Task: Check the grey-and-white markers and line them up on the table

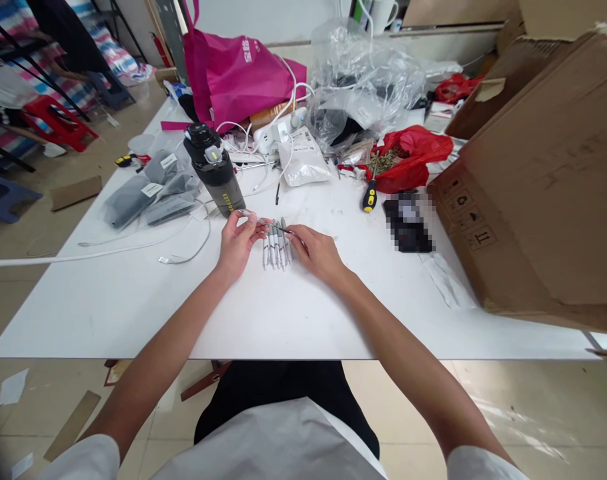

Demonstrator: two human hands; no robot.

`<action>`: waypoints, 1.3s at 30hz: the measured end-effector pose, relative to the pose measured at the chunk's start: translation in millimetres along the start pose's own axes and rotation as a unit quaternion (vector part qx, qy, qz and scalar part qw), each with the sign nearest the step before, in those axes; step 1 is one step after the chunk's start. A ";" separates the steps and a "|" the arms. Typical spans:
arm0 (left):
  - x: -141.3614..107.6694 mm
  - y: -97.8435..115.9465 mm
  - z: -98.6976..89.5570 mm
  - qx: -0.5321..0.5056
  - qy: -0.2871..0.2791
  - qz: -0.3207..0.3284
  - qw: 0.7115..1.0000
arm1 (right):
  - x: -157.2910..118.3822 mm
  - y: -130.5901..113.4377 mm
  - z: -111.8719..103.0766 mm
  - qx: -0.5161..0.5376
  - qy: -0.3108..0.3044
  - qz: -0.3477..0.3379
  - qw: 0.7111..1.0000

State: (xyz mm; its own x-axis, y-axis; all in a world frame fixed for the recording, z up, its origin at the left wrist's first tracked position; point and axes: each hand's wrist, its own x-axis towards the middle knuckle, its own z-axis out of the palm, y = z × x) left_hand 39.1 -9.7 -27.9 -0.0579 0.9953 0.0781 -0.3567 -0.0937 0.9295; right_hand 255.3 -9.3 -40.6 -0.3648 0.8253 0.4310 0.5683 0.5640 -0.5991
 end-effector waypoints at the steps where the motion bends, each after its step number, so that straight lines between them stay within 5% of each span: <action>1: -0.3 0.0 0.3 0.001 -0.004 0.002 1.000 | 0.1 0.3 -0.1 -0.002 -0.001 -0.003 1.000; 15: -6.0 -0.8 8.7 0.053 -0.083 -0.004 0.995 | 0.1 -2.1 -0.1 -0.008 -0.008 -0.015 1.000; 25: 1.1 -0.4 1.7 0.028 -0.001 0.034 0.999 | 1.0 -0.4 -1.4 -0.017 -0.015 0.024 0.999; 32: -5.4 3.2 8.2 0.076 -0.051 0.031 0.995 | 0.0 3.8 4.2 0.090 -0.019 0.059 0.994; 39: -8.9 -5.1 6.9 0.149 -0.076 0.052 0.985 | -0.9 -0.4 -0.5 0.048 -0.030 -0.005 0.998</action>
State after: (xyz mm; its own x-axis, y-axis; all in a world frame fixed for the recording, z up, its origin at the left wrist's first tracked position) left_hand 47.9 -17.9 -30.9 0.0689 0.9750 0.2110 -0.0664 -0.2066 0.9762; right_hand 255.7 -10.4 -40.4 -0.4160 0.8176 0.3981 0.4925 0.5705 -0.6572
